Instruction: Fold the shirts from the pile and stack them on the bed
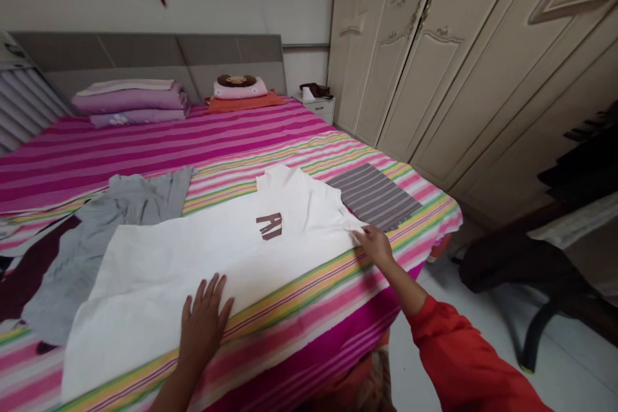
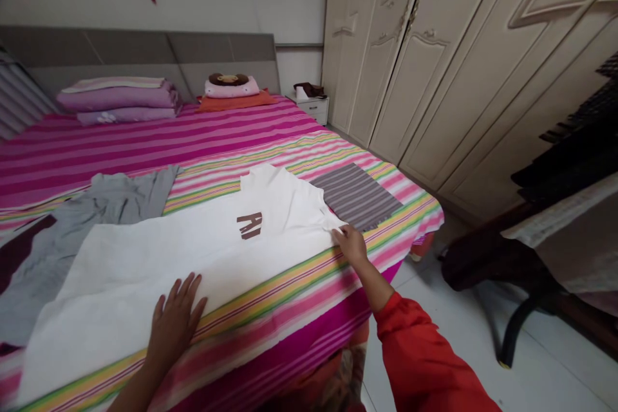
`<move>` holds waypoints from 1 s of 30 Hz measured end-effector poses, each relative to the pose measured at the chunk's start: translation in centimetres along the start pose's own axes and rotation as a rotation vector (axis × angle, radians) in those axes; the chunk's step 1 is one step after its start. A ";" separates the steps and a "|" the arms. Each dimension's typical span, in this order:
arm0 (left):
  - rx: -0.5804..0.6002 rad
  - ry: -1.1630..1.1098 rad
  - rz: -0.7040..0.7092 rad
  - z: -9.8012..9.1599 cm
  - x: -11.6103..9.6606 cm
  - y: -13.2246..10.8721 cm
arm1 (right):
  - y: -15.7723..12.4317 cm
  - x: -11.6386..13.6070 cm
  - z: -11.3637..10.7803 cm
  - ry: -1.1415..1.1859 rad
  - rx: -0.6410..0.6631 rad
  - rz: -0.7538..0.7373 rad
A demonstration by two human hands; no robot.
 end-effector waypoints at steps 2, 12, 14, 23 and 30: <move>0.007 -0.006 -0.007 -0.1 0.1 0.0 | 0.6 -0.1 0.2 -0.013 0.065 -0.001; 0.017 -0.036 -0.025 0.3 0.5 -0.1 | 0.5 1.8 -0.7 -0.240 0.062 -0.040; 0.015 -0.039 -0.018 0.4 0.5 -0.1 | -1.0 4.6 -0.2 -0.202 -0.021 -0.121; 0.033 -0.014 -0.005 0.5 0.7 -0.2 | -12.6 16.1 7.8 0.154 0.377 -0.753; 0.034 0.006 -0.002 0.5 0.6 -0.2 | -1.7 6.7 5.7 -0.200 0.290 -0.416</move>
Point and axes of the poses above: each hand's wrist, its own y-axis towards the middle knuckle, its own z-axis out of the palm, x = y × z, the point moved 4 cm from there along y, towards the middle knuckle, and after that the axes turned 10 degrees about -x, right-handed, at the moved point
